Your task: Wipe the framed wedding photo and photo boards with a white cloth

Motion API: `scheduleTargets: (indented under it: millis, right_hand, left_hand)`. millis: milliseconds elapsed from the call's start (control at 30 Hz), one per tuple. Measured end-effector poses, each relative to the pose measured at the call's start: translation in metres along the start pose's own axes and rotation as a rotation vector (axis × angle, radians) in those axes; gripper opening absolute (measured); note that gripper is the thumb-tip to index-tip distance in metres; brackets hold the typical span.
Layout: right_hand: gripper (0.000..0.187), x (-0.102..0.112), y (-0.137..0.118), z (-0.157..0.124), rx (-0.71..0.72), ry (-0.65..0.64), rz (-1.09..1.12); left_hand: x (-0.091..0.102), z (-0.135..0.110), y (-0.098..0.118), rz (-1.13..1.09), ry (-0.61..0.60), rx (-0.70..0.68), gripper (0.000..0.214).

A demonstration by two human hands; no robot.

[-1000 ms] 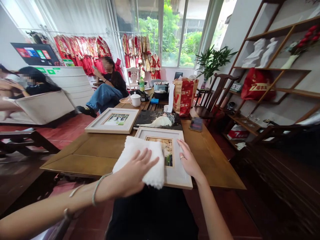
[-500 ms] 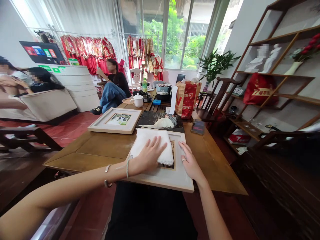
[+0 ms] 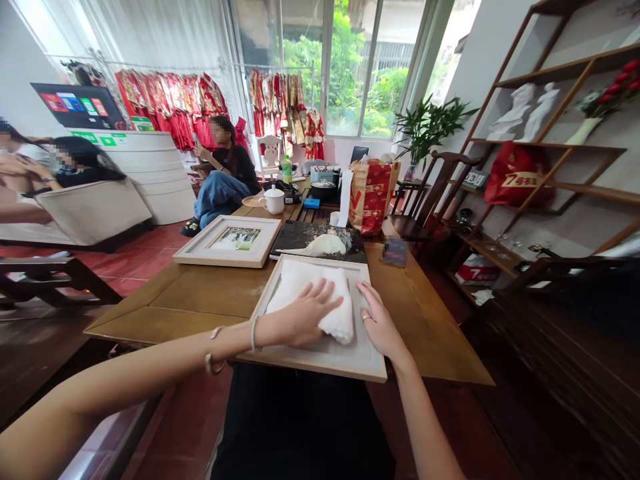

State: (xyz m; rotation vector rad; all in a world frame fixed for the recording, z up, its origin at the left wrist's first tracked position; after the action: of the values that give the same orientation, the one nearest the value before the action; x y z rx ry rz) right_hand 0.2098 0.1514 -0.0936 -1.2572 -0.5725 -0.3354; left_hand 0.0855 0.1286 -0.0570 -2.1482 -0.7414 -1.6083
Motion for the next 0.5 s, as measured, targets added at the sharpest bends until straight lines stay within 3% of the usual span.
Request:
scheduleTargets:
  millis: [133, 267, 367, 500]
  right_hand:
    - [0.053, -0.001, -0.003, -0.002, -0.002, 0.002, 0.007]
    - [0.052, -0.002, -0.004, -0.002, 0.011, 0.009, 0.025]
    - [0.051, -0.001, -0.002, -0.001, 0.019, 0.01, 0.037]
    - [0.05, 0.001, -0.003, -0.001, 0.019, -0.006, 0.054]
  left_hand:
    - [-0.002, -0.041, 0.042, -0.093, -0.077, -0.156, 0.068]
    - [0.001, -0.062, 0.062, -0.146, -0.117, -0.242, 0.067]
    - [0.001, -0.051, 0.048, -0.093, -0.072, -0.181, 0.07]
    - [0.003, -0.019, -0.003, 0.063, 0.055, 0.022, 0.079]
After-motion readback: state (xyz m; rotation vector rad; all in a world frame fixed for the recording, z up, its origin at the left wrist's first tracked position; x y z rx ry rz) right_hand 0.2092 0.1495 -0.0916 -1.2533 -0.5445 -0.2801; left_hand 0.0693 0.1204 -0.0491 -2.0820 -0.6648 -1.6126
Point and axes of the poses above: each hand's wrist, its own z-axis towards the middle knuckle, its own x-axis out of the back of the hand, y = z × x, the point moved 10 cm from there along z, towards the middle knuckle, and after that the axes turned 13 degrees about -y, right-handed, at the moved point
